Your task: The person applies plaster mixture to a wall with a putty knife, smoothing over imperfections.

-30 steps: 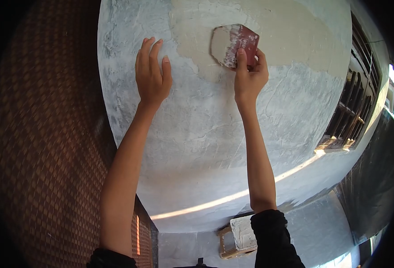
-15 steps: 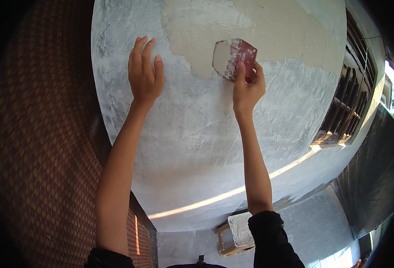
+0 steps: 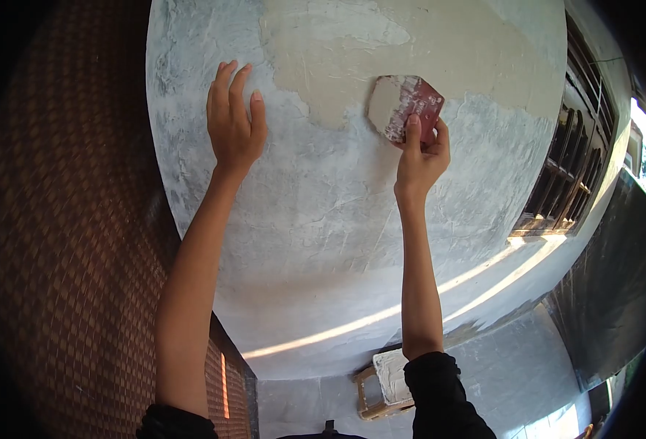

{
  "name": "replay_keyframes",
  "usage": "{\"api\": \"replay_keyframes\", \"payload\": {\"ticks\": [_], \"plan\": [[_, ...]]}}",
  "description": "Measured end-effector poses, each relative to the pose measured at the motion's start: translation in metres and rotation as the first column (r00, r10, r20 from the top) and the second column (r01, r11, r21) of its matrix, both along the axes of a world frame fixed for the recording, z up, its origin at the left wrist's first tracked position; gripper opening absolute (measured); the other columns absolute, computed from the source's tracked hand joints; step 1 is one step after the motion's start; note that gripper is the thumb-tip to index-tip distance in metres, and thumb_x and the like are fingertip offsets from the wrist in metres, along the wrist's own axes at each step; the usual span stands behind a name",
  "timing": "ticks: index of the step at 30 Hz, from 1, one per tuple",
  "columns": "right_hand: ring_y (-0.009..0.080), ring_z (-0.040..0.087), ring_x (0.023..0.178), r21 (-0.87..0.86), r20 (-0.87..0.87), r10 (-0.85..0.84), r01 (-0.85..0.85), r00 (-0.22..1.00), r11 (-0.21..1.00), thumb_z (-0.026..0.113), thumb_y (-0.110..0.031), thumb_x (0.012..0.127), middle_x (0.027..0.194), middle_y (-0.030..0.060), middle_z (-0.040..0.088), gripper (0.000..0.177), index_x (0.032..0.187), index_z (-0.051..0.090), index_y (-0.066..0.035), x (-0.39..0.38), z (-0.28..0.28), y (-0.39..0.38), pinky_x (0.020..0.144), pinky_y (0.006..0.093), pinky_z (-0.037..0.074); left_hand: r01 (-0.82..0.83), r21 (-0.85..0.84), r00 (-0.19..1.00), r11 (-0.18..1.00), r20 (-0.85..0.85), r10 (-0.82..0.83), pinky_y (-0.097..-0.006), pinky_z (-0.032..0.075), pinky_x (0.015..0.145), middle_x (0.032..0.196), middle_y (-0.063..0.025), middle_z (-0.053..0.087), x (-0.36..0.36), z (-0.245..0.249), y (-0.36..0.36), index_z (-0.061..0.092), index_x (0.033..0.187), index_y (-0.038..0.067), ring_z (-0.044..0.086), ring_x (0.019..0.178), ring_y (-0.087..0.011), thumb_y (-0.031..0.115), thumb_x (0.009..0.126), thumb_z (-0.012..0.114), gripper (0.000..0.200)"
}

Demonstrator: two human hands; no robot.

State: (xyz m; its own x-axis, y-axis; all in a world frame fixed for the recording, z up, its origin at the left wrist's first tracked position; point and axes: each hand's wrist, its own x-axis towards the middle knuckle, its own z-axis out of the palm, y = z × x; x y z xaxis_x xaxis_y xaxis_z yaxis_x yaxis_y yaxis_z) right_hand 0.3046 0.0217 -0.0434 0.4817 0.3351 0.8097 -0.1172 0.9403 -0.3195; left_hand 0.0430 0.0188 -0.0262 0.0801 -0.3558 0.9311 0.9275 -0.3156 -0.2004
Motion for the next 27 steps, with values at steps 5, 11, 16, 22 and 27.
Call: {"api": "replay_keyframes", "payload": {"ticks": [5, 11, 16, 22, 27], "plan": [[0.0101, 0.064, 0.076, -0.057, 0.147, -0.024, 0.033, 0.989, 0.998, 0.068, -0.016, 0.095, 0.093, 0.0108, 0.071, 0.031, 0.117, 0.060, 0.005, -0.012, -0.010, 0.008, 0.065, 0.0249, 0.054, 0.027, 0.001, 1.000, 1.000, -0.015, -0.027, -0.0499, 0.040, 0.107, 0.138, -0.0179, 0.051, -0.002, -0.001, 0.000, 0.054, 0.132, 0.005, 0.047, 0.133, -0.0377, 0.020, 0.098, 0.051, 0.037], [0.0117, 0.067, 0.078, -0.007, 0.121, 0.027, -0.027, 0.992, 1.000, 0.067, -0.015, 0.096, 0.092, 0.0101, 0.071, 0.029, 0.116, 0.061, 0.005, -0.017, 0.003, -0.005, 0.066, 0.0266, 0.055, -0.011, 0.003, 1.000, 1.000, -0.001, 0.011, -0.0501, 0.040, 0.106, 0.138, -0.0177, 0.051, 0.000, 0.001, -0.002, 0.054, 0.131, 0.005, 0.047, 0.133, -0.0382, 0.017, 0.097, 0.051, 0.036], [0.0136, 0.068, 0.079, 0.035, 0.258, -0.218, 0.217, 0.941, 0.976, 0.068, -0.015, 0.094, 0.092, 0.0138, 0.072, 0.029, 0.117, 0.062, 0.003, -0.045, 0.015, 0.005, 0.068, 0.0280, 0.055, 0.014, -0.015, 1.000, 1.000, -0.007, -0.014, -0.0505, 0.041, 0.106, 0.138, -0.0178, 0.050, -0.001, 0.000, -0.005, 0.054, 0.131, 0.005, 0.047, 0.133, -0.0382, 0.016, 0.097, 0.052, 0.036], [0.0129, 0.067, 0.078, 0.033, 0.194, -0.013, 0.007, 0.981, 0.999, 0.068, -0.016, 0.094, 0.092, 0.0131, 0.072, 0.029, 0.116, 0.062, 0.003, -0.053, 0.018, -0.008, 0.065, 0.0268, 0.053, 0.012, -0.014, 1.000, 1.000, 0.003, -0.012, -0.0499, 0.040, 0.106, 0.138, -0.0184, 0.051, 0.001, -0.002, -0.003, 0.054, 0.131, 0.004, 0.047, 0.132, -0.0384, 0.015, 0.096, 0.052, 0.037], [0.0124, 0.067, 0.078, -0.064, 0.152, -0.122, 0.133, 0.981, 0.989, 0.069, -0.016, 0.094, 0.093, 0.0119, 0.072, 0.029, 0.113, 0.063, 0.004, -0.020, 0.006, 0.019, 0.067, 0.0281, 0.055, 0.029, -0.008, 1.000, 1.000, -0.008, -0.029, -0.0502, 0.039, 0.107, 0.138, -0.0178, 0.050, -0.002, -0.001, -0.002, 0.054, 0.132, 0.005, 0.047, 0.133, -0.0377, 0.018, 0.098, 0.051, 0.036]]}}
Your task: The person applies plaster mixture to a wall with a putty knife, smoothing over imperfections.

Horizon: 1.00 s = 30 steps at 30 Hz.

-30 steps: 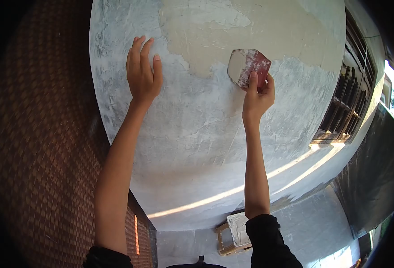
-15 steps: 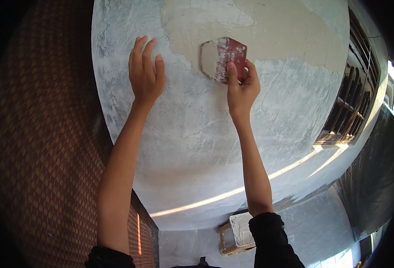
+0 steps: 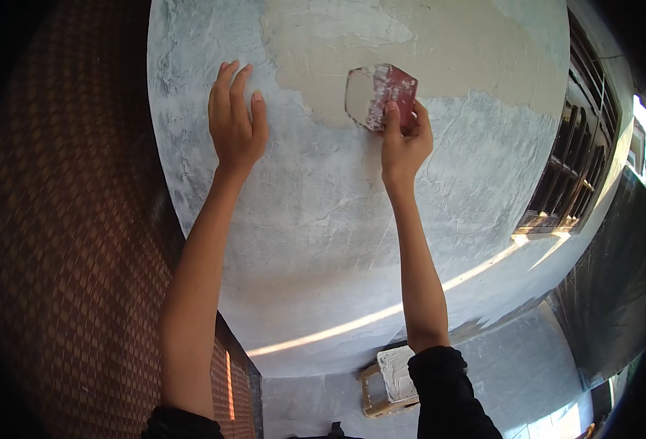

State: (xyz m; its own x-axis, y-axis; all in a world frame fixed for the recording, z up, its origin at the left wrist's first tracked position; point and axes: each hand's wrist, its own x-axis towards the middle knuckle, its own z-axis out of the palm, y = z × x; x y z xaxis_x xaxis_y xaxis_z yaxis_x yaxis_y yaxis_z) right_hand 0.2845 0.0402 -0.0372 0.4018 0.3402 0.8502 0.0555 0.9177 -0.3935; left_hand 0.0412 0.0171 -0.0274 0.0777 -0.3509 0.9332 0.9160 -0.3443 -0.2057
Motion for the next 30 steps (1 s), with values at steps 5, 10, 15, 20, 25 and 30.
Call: {"api": "replay_keyframes", "payload": {"ticks": [5, 10, 15, 20, 25, 30], "plan": [[0.0124, 0.066, 0.078, 0.083, -0.184, 0.167, -0.154, 0.969, 0.985, 0.067, -0.016, 0.096, 0.093, 0.0109, 0.070, 0.028, 0.116, 0.061, 0.004, 0.032, 0.011, -0.015, 0.061, 0.0264, 0.056, -0.030, 0.001, 0.999, 1.000, 0.018, 0.030, -0.0501, 0.039, 0.107, 0.139, -0.0177, 0.050, 0.004, 0.001, 0.000, 0.053, 0.132, 0.005, 0.046, 0.134, -0.0374, 0.019, 0.099, 0.050, 0.036], [0.0119, 0.067, 0.079, 0.035, 0.149, 0.061, -0.067, 0.987, 0.997, 0.071, -0.016, 0.092, 0.093, 0.0121, 0.072, 0.030, 0.114, 0.063, 0.003, -0.010, 0.005, -0.012, 0.063, 0.0276, 0.055, -0.006, -0.013, 1.000, 1.000, -0.009, 0.006, -0.0507, 0.039, 0.108, 0.140, -0.0184, 0.050, -0.001, 0.001, -0.001, 0.053, 0.132, 0.005, 0.046, 0.134, -0.0384, 0.020, 0.099, 0.050, 0.037], [0.0117, 0.068, 0.075, 0.056, -0.137, 0.037, -0.029, 0.990, 0.998, 0.066, -0.013, 0.096, 0.092, 0.0115, 0.071, 0.026, 0.114, 0.061, 0.005, 0.051, 0.000, -0.011, 0.065, 0.0262, 0.056, -0.040, -0.012, 0.999, 0.999, 0.018, 0.040, -0.0503, 0.039, 0.108, 0.140, -0.0186, 0.049, 0.003, 0.001, -0.002, 0.053, 0.132, 0.004, 0.046, 0.134, -0.0381, 0.019, 0.099, 0.050, 0.037], [0.0111, 0.066, 0.079, 0.014, 0.140, 0.154, -0.158, 0.978, 0.987, 0.069, -0.017, 0.094, 0.094, 0.0100, 0.072, 0.030, 0.117, 0.063, 0.002, 0.002, -0.012, -0.016, 0.067, 0.0275, 0.054, -0.032, -0.012, 0.999, 0.999, 0.001, 0.032, -0.0506, 0.038, 0.108, 0.139, -0.0188, 0.050, 0.002, 0.000, 0.000, 0.052, 0.133, 0.004, 0.045, 0.134, -0.0390, 0.020, 0.099, 0.050, 0.038], [0.0122, 0.067, 0.077, 0.057, -0.097, 0.018, -0.012, 0.995, 0.998, 0.066, -0.015, 0.096, 0.094, 0.0120, 0.072, 0.027, 0.115, 0.062, 0.004, 0.034, 0.001, -0.014, 0.066, 0.0252, 0.054, -0.052, -0.016, 0.999, 0.999, 0.013, 0.052, -0.0503, 0.038, 0.108, 0.139, -0.0186, 0.050, 0.004, 0.000, -0.002, 0.052, 0.133, 0.005, 0.045, 0.134, -0.0389, 0.018, 0.099, 0.051, 0.037], [0.0107, 0.065, 0.079, 0.065, 0.086, 0.189, -0.195, 0.978, 0.979, 0.070, -0.014, 0.093, 0.091, 0.0115, 0.072, 0.027, 0.114, 0.062, 0.002, -0.028, 0.019, -0.028, 0.067, 0.0253, 0.053, -0.010, -0.027, 1.000, 1.000, 0.008, 0.010, -0.0506, 0.039, 0.108, 0.139, -0.0187, 0.049, 0.003, -0.001, -0.002, 0.052, 0.133, 0.005, 0.045, 0.134, -0.0389, 0.017, 0.098, 0.051, 0.037]]}}
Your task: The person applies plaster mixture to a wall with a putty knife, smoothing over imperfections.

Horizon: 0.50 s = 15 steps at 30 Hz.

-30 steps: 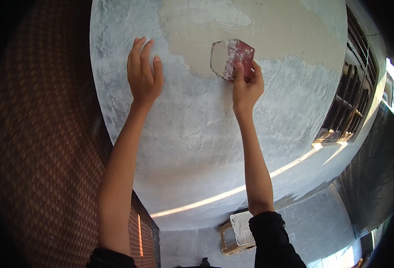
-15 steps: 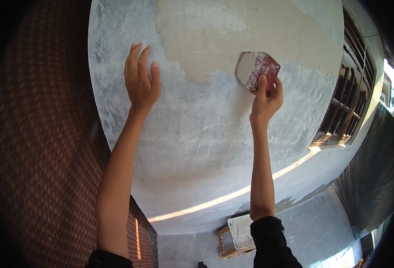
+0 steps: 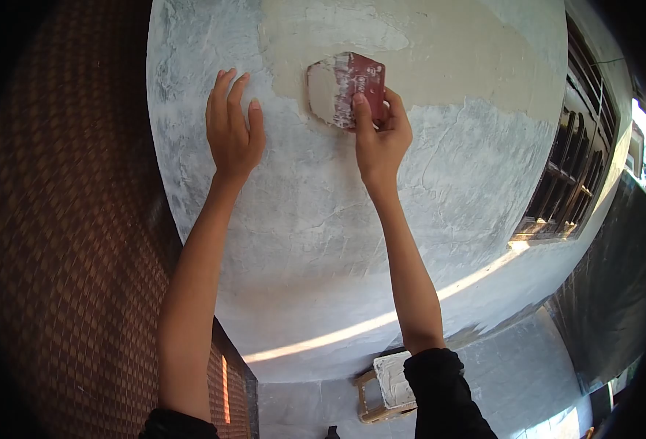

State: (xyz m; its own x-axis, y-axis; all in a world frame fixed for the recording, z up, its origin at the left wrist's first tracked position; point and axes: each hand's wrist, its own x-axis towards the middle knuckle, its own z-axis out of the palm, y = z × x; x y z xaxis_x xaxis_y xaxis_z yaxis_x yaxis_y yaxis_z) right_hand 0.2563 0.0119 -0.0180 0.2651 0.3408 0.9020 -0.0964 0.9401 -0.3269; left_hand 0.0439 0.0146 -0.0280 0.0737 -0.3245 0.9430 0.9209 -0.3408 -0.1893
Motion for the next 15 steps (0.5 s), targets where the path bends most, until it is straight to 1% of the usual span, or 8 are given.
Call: {"api": "replay_keyframes", "payload": {"ticks": [1, 3, 5, 7, 9, 11, 13, 15], "plan": [[0.0113, 0.065, 0.077, 0.036, 0.037, -0.098, 0.096, 0.995, 0.995, 0.071, -0.016, 0.093, 0.088, 0.0122, 0.072, 0.028, 0.113, 0.063, 0.002, -0.012, 0.002, 0.000, 0.066, 0.0263, 0.053, 0.020, 0.000, 1.000, 1.000, -0.004, -0.020, -0.0509, 0.038, 0.108, 0.139, -0.0186, 0.049, -0.001, 0.000, 0.000, 0.053, 0.133, 0.005, 0.045, 0.135, -0.0390, 0.017, 0.097, 0.051, 0.037], [0.0124, 0.065, 0.075, -0.016, 0.059, -0.186, 0.187, 0.981, 0.982, 0.070, -0.017, 0.093, 0.086, 0.0127, 0.071, 0.029, 0.113, 0.063, 0.002, -0.008, 0.006, 0.011, 0.065, 0.0276, 0.053, 0.015, 0.002, 1.000, 1.000, -0.005, -0.015, -0.0510, 0.039, 0.108, 0.139, -0.0185, 0.049, -0.002, -0.001, 0.000, 0.053, 0.132, 0.005, 0.045, 0.134, -0.0388, 0.017, 0.097, 0.051, 0.037], [0.0130, 0.065, 0.072, -0.022, -0.087, -0.237, 0.236, 0.968, 0.972, 0.069, -0.018, 0.093, 0.085, 0.0125, 0.071, 0.029, 0.112, 0.063, 0.003, 0.022, 0.003, 0.030, 0.061, 0.0278, 0.053, 0.011, 0.018, 1.000, 1.000, -0.004, -0.011, -0.0511, 0.039, 0.108, 0.139, -0.0184, 0.049, 0.000, 0.000, 0.000, 0.053, 0.132, 0.005, 0.045, 0.134, -0.0387, 0.017, 0.097, 0.051, 0.037], [0.0131, 0.065, 0.070, -0.079, -0.263, -0.130, 0.113, 0.956, 0.990, 0.066, -0.014, 0.095, 0.091, 0.0121, 0.071, 0.029, 0.114, 0.060, 0.006, 0.051, 0.004, 0.017, 0.056, 0.0272, 0.056, -0.007, 0.001, 1.000, 1.000, 0.015, 0.007, -0.0509, 0.039, 0.107, 0.139, -0.0182, 0.049, 0.003, 0.000, -0.003, 0.054, 0.131, 0.005, 0.046, 0.133, -0.0386, 0.015, 0.097, 0.051, 0.036], [0.0129, 0.066, 0.073, -0.057, -0.304, -0.093, 0.079, 0.948, 0.995, 0.065, -0.013, 0.096, 0.093, 0.0121, 0.071, 0.029, 0.116, 0.058, 0.006, 0.061, 0.005, 0.015, 0.060, 0.0276, 0.058, -0.020, 0.007, 1.000, 1.000, 0.023, 0.019, -0.0507, 0.039, 0.107, 0.139, -0.0182, 0.049, 0.004, -0.001, -0.003, 0.054, 0.131, 0.005, 0.046, 0.133, -0.0386, 0.015, 0.097, 0.051, 0.036], [0.0112, 0.065, 0.075, -0.002, -0.215, 0.009, -0.010, 0.977, 1.000, 0.066, -0.013, 0.096, 0.093, 0.0111, 0.071, 0.029, 0.117, 0.058, 0.006, 0.041, 0.010, 0.011, 0.061, 0.0264, 0.057, -0.021, 0.003, 1.000, 1.000, 0.019, 0.021, -0.0506, 0.039, 0.107, 0.139, -0.0182, 0.049, 0.005, -0.001, -0.001, 0.054, 0.131, 0.005, 0.046, 0.133, -0.0386, 0.016, 0.097, 0.051, 0.036], [0.0098, 0.064, 0.074, 0.019, -0.065, 0.034, -0.032, 0.997, 0.999, 0.071, -0.016, 0.093, 0.090, 0.0102, 0.071, 0.032, 0.116, 0.061, 0.004, 0.011, 0.013, 0.017, 0.064, 0.0257, 0.052, 0.000, 0.013, 1.000, 1.000, -0.001, 0.000, -0.0504, 0.039, 0.107, 0.139, -0.0181, 0.049, 0.000, 0.000, 0.000, 0.054, 0.131, 0.005, 0.046, 0.133, -0.0383, 0.017, 0.096, 0.052, 0.037], [0.0114, 0.064, 0.073, 0.024, 0.052, -0.127, 0.126, 0.991, 0.992, 0.072, -0.016, 0.091, 0.089, 0.0120, 0.071, 0.031, 0.114, 0.063, 0.003, 0.001, 0.014, 0.011, 0.066, 0.0278, 0.052, 0.010, 0.010, 1.000, 1.000, -0.011, -0.010, -0.0505, 0.039, 0.107, 0.139, -0.0183, 0.049, -0.002, -0.001, 0.001, 0.054, 0.132, 0.005, 0.046, 0.134, -0.0382, 0.017, 0.096, 0.052, 0.037]]}}
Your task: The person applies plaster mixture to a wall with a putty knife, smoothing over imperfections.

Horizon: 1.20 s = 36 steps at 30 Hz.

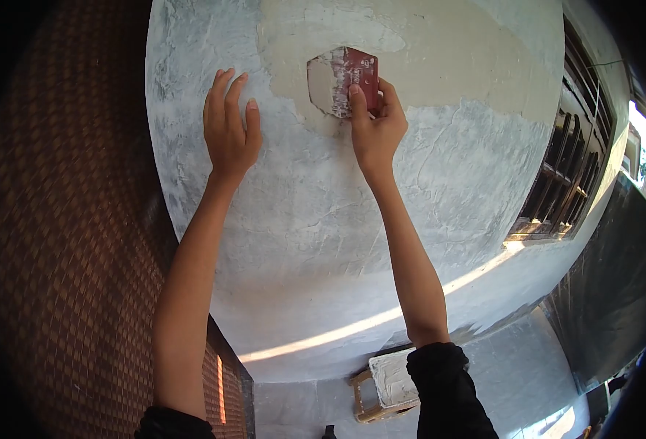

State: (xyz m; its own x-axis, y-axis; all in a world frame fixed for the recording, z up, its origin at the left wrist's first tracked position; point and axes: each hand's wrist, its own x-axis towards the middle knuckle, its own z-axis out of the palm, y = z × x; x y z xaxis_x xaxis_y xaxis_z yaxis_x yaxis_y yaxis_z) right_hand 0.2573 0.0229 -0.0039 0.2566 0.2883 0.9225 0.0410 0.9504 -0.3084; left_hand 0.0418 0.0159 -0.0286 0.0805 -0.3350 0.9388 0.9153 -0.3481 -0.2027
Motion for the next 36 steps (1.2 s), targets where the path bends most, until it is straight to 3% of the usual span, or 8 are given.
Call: {"api": "replay_keyframes", "payload": {"ticks": [6, 8, 12, 17, 24, 30, 32, 36], "plan": [[0.0124, 0.067, 0.074, -0.052, -0.352, -0.052, 0.036, 0.934, 0.998, 0.066, -0.014, 0.095, 0.090, 0.0105, 0.070, 0.030, 0.115, 0.058, 0.006, 0.077, 0.001, 0.009, 0.061, 0.0267, 0.058, -0.039, -0.013, 0.999, 0.999, 0.031, 0.039, -0.0507, 0.039, 0.107, 0.139, -0.0188, 0.049, 0.005, -0.001, -0.001, 0.053, 0.133, 0.005, 0.045, 0.134, -0.0384, 0.017, 0.097, 0.052, 0.038], [0.0111, 0.067, 0.077, 0.020, -0.290, 0.151, -0.152, 0.945, 0.988, 0.066, -0.015, 0.096, 0.092, 0.0106, 0.071, 0.029, 0.115, 0.058, 0.005, 0.064, -0.004, 0.003, 0.062, 0.0266, 0.057, -0.041, -0.007, 0.999, 0.999, 0.024, 0.041, -0.0514, 0.039, 0.107, 0.139, -0.0186, 0.049, 0.003, 0.000, 0.000, 0.053, 0.133, 0.006, 0.045, 0.134, -0.0388, 0.019, 0.097, 0.051, 0.038], [0.0126, 0.067, 0.078, -0.065, 0.008, 0.051, -0.050, 0.999, 0.997, 0.070, -0.016, 0.093, 0.093, 0.0122, 0.072, 0.032, 0.116, 0.062, 0.005, 0.016, -0.032, -0.004, 0.065, 0.0270, 0.054, -0.012, 0.005, 1.000, 1.000, -0.006, 0.012, -0.0521, 0.039, 0.107, 0.139, -0.0184, 0.049, 0.001, 0.001, 0.000, 0.052, 0.133, 0.006, 0.045, 0.134, -0.0390, 0.019, 0.098, 0.051, 0.038], [0.0106, 0.066, 0.077, -0.045, -0.312, -0.016, 0.002, 0.950, 0.999, 0.068, -0.013, 0.095, 0.092, 0.0098, 0.071, 0.027, 0.114, 0.062, 0.004, 0.065, -0.031, 0.003, 0.067, 0.0237, 0.052, -0.066, -0.006, 0.998, 0.998, 0.020, 0.066, -0.0513, 0.039, 0.107, 0.139, -0.0185, 0.049, 0.005, 0.000, -0.002, 0.052, 0.133, 0.005, 0.045, 0.134, -0.0391, 0.020, 0.099, 0.050, 0.037], [0.0099, 0.066, 0.076, -0.058, 0.029, -0.080, 0.081, 0.996, 0.995, 0.070, -0.016, 0.093, 0.091, 0.0101, 0.072, 0.028, 0.113, 0.064, 0.003, 0.029, -0.033, 0.004, 0.064, 0.0267, 0.053, -0.006, -0.010, 1.000, 1.000, -0.001, 0.006, -0.0517, 0.038, 0.109, 0.139, -0.0181, 0.049, -0.001, -0.001, 0.001, 0.052, 0.133, 0.006, 0.044, 0.135, -0.0387, 0.021, 0.099, 0.050, 0.037], [0.0106, 0.066, 0.078, -0.065, -0.182, 0.137, -0.151, 0.974, 0.986, 0.067, -0.014, 0.096, 0.091, 0.0103, 0.070, 0.028, 0.116, 0.061, 0.004, 0.055, -0.033, -0.003, 0.065, 0.0248, 0.055, -0.035, -0.010, 0.999, 0.999, 0.011, 0.035, -0.0511, 0.038, 0.109, 0.140, -0.0177, 0.049, 0.001, -0.001, 0.002, 0.052, 0.134, 0.006, 0.045, 0.135, -0.0377, 0.022, 0.099, 0.050, 0.038], [0.0110, 0.066, 0.080, -0.049, 0.011, 0.028, -0.028, 1.000, 0.998, 0.068, -0.015, 0.095, 0.092, 0.0107, 0.070, 0.030, 0.118, 0.061, 0.004, 0.038, -0.043, 0.004, 0.066, 0.0243, 0.052, -0.024, 0.015, 1.000, 1.000, -0.004, 0.024, -0.0510, 0.038, 0.108, 0.140, -0.0175, 0.050, -0.001, 0.000, 0.002, 0.052, 0.133, 0.006, 0.045, 0.135, -0.0373, 0.022, 0.099, 0.050, 0.038], [0.0119, 0.066, 0.079, -0.066, -0.221, -0.020, 0.006, 0.975, 0.998, 0.067, -0.013, 0.095, 0.093, 0.0119, 0.071, 0.028, 0.116, 0.062, 0.004, 0.053, -0.042, 0.001, 0.067, 0.0258, 0.054, -0.031, 0.020, 0.999, 0.999, 0.007, 0.031, -0.0508, 0.039, 0.108, 0.139, -0.0170, 0.050, 0.000, 0.002, 0.003, 0.053, 0.133, 0.006, 0.045, 0.134, -0.0373, 0.022, 0.099, 0.050, 0.038]]}}
